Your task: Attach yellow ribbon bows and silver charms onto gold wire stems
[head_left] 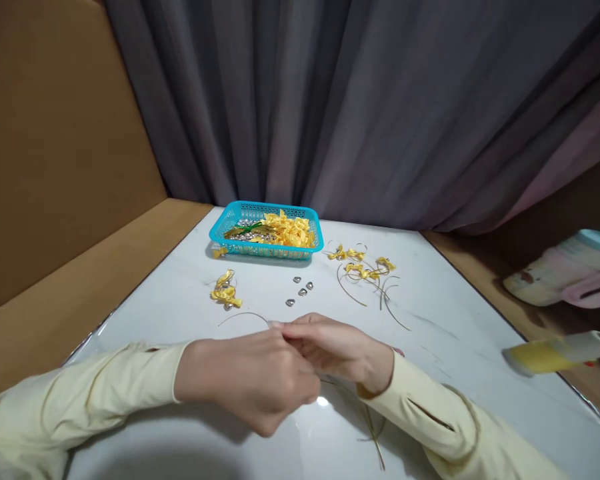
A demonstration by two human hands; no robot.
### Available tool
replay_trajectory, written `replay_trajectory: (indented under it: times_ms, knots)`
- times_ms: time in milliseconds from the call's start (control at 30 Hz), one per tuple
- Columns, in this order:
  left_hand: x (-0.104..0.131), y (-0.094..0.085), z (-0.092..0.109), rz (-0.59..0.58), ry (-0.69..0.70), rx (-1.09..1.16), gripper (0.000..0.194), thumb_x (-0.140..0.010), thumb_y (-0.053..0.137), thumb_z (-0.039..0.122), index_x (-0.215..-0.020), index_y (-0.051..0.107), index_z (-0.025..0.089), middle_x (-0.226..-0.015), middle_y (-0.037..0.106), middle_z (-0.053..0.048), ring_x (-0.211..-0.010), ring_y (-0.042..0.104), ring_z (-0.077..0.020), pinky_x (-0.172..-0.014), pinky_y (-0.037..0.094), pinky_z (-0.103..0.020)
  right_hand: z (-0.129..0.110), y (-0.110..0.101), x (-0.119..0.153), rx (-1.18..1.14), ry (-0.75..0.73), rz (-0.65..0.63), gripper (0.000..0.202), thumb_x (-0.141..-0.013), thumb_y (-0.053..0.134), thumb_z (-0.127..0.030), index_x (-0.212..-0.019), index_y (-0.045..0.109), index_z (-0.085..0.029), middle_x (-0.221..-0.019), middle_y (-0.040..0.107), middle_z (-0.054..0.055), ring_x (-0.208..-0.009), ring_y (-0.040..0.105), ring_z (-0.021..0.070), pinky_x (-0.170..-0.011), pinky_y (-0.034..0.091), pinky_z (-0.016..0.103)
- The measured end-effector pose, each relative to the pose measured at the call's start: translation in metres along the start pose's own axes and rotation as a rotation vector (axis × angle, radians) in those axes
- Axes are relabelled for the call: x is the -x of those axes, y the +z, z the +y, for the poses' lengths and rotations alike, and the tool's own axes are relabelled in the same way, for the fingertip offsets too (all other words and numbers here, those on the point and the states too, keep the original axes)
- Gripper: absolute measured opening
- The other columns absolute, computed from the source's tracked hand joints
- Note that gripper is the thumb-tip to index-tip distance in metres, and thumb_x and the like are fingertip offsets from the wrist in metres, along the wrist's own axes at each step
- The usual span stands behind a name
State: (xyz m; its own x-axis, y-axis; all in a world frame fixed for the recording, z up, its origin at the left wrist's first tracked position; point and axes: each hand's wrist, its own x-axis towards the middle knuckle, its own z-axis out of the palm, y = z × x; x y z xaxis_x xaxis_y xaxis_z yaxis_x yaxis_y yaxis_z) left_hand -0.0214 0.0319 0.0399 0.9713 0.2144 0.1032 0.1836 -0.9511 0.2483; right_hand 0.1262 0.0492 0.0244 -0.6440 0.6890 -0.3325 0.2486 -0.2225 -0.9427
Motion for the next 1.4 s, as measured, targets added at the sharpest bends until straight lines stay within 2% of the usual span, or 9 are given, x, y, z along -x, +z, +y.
replay_trajectory:
  times_ms: [100,200,500,700,867,967,1100,1233,1400]
  knots:
    - [-0.002,0.010,0.004,-0.029,0.027,-0.134,0.006,-0.063,0.054,0.008,-0.064,0.054,0.015,-0.057,0.059,-0.002,-0.045,0.045,-0.0137,-0.040,0.029,-0.030,-0.006,-0.002,0.005,-0.345,0.142,-0.044,0.020,-0.070,0.071,-0.036,-0.068,0.068,-0.016,-0.074,0.069,0.004,-0.071,0.062,0.0140,-0.072,0.048,0.024]
    - [-0.002,0.014,0.004,-0.009,0.036,-0.218,0.007,-0.063,0.054,0.008,-0.065,0.055,0.014,-0.057,0.058,-0.003,-0.045,0.045,-0.0144,-0.039,0.024,-0.031,-0.008,-0.005,0.006,-0.441,0.103,0.000,0.008,-0.071,0.071,-0.025,-0.069,0.070,-0.018,-0.078,0.069,0.004,-0.074,0.061,0.0133,-0.077,0.045,0.023]
    - [-0.001,0.017,0.003,0.029,0.097,-0.278,0.009,-0.065,0.051,0.007,-0.068,0.057,0.014,-0.058,0.057,-0.004,-0.046,0.045,-0.0162,-0.038,0.029,-0.032,-0.008,-0.011,0.005,-0.535,0.012,0.088,0.015,-0.074,0.068,-0.024,-0.065,0.064,-0.013,-0.070,0.059,0.001,-0.063,0.050,0.0074,-0.061,0.039,0.017]
    - [-0.004,0.028,0.001,0.166,0.182,-0.346,0.015,-0.075,0.047,0.005,-0.067,0.058,0.012,-0.054,0.055,-0.004,-0.047,0.044,-0.0158,-0.041,0.032,-0.031,-0.011,-0.014,0.009,-0.541,0.009,0.123,0.018,-0.066,0.072,-0.022,-0.063,0.057,-0.013,-0.062,0.048,-0.002,-0.052,0.038,0.0048,-0.046,0.031,0.015]
    - [0.001,0.004,0.005,0.226,0.183,-0.104,0.026,-0.089,0.046,0.032,-0.080,0.060,0.012,-0.076,0.065,-0.006,-0.068,0.055,-0.0168,-0.067,0.041,-0.032,-0.007,-0.027,0.025,-0.478,0.020,0.094,0.021,-0.076,0.063,-0.030,-0.066,0.056,-0.013,-0.042,0.030,-0.009,-0.037,0.014,0.0020,-0.034,0.011,0.016]
    - [0.025,-0.020,-0.011,0.299,-0.165,0.041,0.025,-0.091,0.044,0.031,-0.104,0.056,0.013,-0.099,0.066,-0.007,-0.089,0.058,-0.0179,-0.082,0.039,-0.030,0.000,-0.039,0.042,-0.433,0.010,0.143,0.022,-0.082,0.058,-0.030,-0.067,0.057,-0.013,-0.040,0.029,-0.009,-0.035,0.013,0.0013,-0.035,0.013,0.015]
    - [0.077,-0.028,-0.072,0.290,-0.923,0.105,0.021,-0.085,0.051,0.033,-0.078,0.063,0.018,-0.076,0.067,-0.003,-0.069,0.060,-0.0189,-0.067,0.041,-0.028,0.014,-0.052,0.061,-0.417,0.002,0.245,0.022,-0.080,0.061,-0.029,-0.064,0.059,-0.014,-0.040,0.032,-0.008,-0.035,0.014,0.0012,-0.034,0.015,0.015]
    - [0.115,-0.010,-0.136,0.409,-1.124,0.068,0.021,-0.085,0.051,0.031,-0.088,0.063,0.015,-0.092,0.066,-0.008,-0.083,0.060,-0.0237,-0.072,0.043,-0.031,0.027,-0.059,0.066,-0.504,0.017,0.306,0.020,-0.079,0.064,-0.030,-0.066,0.061,-0.015,-0.042,0.038,-0.007,-0.034,0.014,0.0001,-0.035,0.020,0.013]
    - [0.121,0.010,-0.174,0.543,-1.229,0.094,0.027,-0.087,0.054,0.030,-0.107,0.056,0.013,-0.110,0.058,-0.008,-0.096,0.057,-0.0217,-0.083,0.047,-0.041,0.038,-0.063,0.063,-0.596,0.008,0.323,0.013,-0.073,0.069,-0.026,-0.068,0.062,-0.016,-0.044,0.040,-0.006,-0.036,0.021,0.0015,-0.036,0.026,0.012]
